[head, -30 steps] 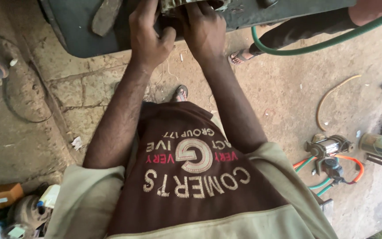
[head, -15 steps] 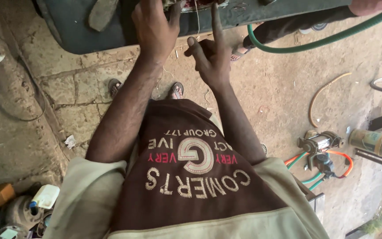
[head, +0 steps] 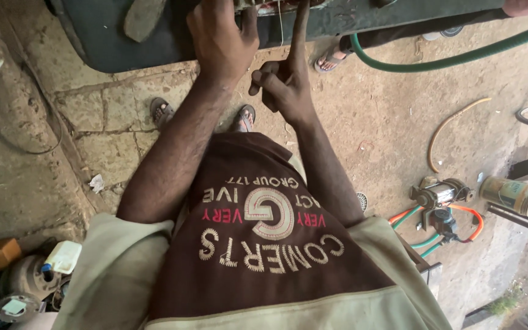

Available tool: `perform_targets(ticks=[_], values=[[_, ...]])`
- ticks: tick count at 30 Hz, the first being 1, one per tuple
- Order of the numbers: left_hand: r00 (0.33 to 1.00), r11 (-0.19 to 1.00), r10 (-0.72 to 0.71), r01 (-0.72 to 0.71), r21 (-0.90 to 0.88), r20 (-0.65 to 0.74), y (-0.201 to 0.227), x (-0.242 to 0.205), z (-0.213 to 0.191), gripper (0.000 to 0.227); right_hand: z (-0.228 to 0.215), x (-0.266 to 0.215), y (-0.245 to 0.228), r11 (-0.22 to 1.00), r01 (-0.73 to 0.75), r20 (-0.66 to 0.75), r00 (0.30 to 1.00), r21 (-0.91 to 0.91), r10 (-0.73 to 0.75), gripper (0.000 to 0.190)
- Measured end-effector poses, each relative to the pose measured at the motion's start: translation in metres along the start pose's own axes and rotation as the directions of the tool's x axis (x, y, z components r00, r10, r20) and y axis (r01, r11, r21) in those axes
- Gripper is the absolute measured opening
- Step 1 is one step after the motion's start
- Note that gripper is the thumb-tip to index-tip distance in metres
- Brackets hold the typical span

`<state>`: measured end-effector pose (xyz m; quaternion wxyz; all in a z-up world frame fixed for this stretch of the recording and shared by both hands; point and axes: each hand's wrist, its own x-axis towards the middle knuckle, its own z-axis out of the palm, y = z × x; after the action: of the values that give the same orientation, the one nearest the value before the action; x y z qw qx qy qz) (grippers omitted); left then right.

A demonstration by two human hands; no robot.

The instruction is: The person works on a metallic electrical component on a workbench, using a hammer to tap it and then manipulating thin wire with pliers. The person cuts and twists the wire repeatedly while handling the component.

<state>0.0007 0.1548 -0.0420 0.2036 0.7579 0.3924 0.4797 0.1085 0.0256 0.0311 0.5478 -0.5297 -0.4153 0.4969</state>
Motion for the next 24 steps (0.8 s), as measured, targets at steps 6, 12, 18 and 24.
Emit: perform_targets(ticks=[6,12,18,24], values=[[0.997,0.999,-0.032,0.033,-0.018,0.073,-0.007,-0.003,0.006,0.047,-0.019,-0.01,-0.007,0.99,0.018,-0.112,0.993,-0.142,-0.034,0.091],[0.998,0.998,-0.03,0.027,0.06,0.05,-0.013,-0.01,0.012,0.047,-0.004,-0.017,-0.011,1.0,0.029,-0.084,0.996,0.002,-0.029,0.093],[0.999,0.999,-0.012,0.011,0.041,0.041,-0.013,-0.007,0.013,0.049,0.004,-0.012,-0.014,0.996,0.015,-0.051,0.999,0.092,-0.01,0.102],[0.999,0.999,-0.003,0.001,0.036,0.034,-0.01,-0.006,0.007,0.046,0.01,-0.008,-0.014,0.999,0.037,-0.039,0.999,-0.004,-0.037,0.103]])
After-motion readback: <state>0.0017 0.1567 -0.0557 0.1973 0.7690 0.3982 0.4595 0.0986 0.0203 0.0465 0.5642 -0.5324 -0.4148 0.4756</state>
